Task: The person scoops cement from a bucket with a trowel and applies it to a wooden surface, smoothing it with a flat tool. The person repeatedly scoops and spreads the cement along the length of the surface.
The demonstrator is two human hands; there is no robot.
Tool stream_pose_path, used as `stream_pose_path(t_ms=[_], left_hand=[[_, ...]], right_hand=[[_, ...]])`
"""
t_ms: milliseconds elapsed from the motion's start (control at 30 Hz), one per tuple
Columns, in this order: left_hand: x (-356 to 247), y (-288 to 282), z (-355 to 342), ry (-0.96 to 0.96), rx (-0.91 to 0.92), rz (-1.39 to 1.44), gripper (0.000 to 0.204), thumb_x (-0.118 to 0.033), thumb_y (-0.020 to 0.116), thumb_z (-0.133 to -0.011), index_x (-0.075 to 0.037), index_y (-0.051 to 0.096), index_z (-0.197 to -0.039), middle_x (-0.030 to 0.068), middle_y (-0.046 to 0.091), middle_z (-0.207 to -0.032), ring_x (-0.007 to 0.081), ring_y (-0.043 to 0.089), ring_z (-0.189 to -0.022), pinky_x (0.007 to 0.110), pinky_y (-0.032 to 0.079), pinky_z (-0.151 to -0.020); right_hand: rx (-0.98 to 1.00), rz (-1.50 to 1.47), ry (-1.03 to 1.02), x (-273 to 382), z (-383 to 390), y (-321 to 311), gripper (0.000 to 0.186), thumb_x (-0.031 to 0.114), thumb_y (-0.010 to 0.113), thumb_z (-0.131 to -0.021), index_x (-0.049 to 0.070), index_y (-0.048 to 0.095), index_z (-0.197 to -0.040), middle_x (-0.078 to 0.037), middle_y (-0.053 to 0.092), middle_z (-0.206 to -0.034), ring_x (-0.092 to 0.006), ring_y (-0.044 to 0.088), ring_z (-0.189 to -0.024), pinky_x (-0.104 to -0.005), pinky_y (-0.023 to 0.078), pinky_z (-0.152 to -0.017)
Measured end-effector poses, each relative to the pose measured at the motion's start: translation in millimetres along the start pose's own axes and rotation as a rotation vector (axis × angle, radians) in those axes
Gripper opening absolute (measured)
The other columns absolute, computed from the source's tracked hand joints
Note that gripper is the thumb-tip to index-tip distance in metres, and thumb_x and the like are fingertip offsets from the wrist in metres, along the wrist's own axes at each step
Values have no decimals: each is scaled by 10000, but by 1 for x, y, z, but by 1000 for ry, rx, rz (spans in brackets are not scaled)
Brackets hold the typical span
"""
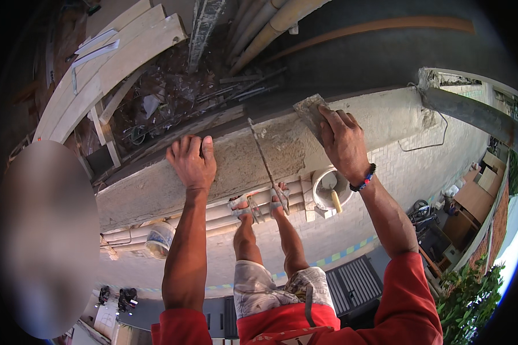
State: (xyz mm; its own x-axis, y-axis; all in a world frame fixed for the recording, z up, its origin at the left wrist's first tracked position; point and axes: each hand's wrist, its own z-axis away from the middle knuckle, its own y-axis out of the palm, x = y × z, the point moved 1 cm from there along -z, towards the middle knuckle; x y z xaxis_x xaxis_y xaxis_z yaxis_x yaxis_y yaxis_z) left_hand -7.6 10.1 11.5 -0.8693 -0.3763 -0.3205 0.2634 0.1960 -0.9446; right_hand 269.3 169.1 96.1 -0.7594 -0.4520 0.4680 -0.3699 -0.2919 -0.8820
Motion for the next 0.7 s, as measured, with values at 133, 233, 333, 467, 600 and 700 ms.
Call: stream_pose_path(t_ms=[133, 233, 333, 467, 600, 700], left_hand=[[-2, 3, -3, 23, -38, 17, 405, -388, 519, -995, -20, 652, -888, 87, 622, -928, 303, 540, -913, 464, 367, -920], [-5, 3, -4, 31, -37, 16, 389, -374, 527, -991, -24, 643, -866, 89, 604, -895, 304, 534, -891, 465, 369, -914], [0, 4, -1, 9, -13, -13, 358, -369, 548, -974, -59, 645, -826, 73, 602, -879, 291, 532, -896, 473, 362, -920], [1, 2, -1, 10, -26, -12, 355, -374, 547, -971, -74, 646, -810, 67, 613, -893, 285, 534, -906, 477, 358, -925], [-1, 3, -2, 20, -52, -3, 358, -372, 543, -974, -65, 645, -823, 70, 625, -918, 286, 539, -912, 478, 358, -927], [0, 4, -3, 12, -29, 16, 361, -373, 537, -977, -60, 643, -832, 71, 628, -928, 289, 542, -916, 482, 359, -930]], right_hand=[[-30, -27, -21, 15, -25, 36, 334, 19, 598, -874, 0, 606, -1207, -199, 660, -955, -371, 632, -884, -456, 524, -812], [-4, -303, -61, 33, -48, 52, 339, 31, 596, -888, -5, 602, -1225, -198, 663, -979, -380, 627, -917, -457, 518, -835], [-93, -379, -134, 48, -50, 23, 342, 49, 592, -903, -8, 602, -1239, -199, 664, -1002, -387, 624, -928, -453, 513, -847], [-166, -361, 278, -20, -27, -27, 363, 71, 575, -919, -21, 610, -1269, -227, 696, -1072, -292, 711, -881, -352, 549, -790], [-100, -387, 545, -59, 3, -29, 372, 59, 576, -919, 6, 618, -1285, -199, 713, -1018, -250, 707, -808, -347, 555, -728], [-161, -164, 229, -39, 17, 6, 371, 48, 607, -891, 18, 625, -1260, -169, 667, -941, -314, 640, -862, -412, 527, -787]])
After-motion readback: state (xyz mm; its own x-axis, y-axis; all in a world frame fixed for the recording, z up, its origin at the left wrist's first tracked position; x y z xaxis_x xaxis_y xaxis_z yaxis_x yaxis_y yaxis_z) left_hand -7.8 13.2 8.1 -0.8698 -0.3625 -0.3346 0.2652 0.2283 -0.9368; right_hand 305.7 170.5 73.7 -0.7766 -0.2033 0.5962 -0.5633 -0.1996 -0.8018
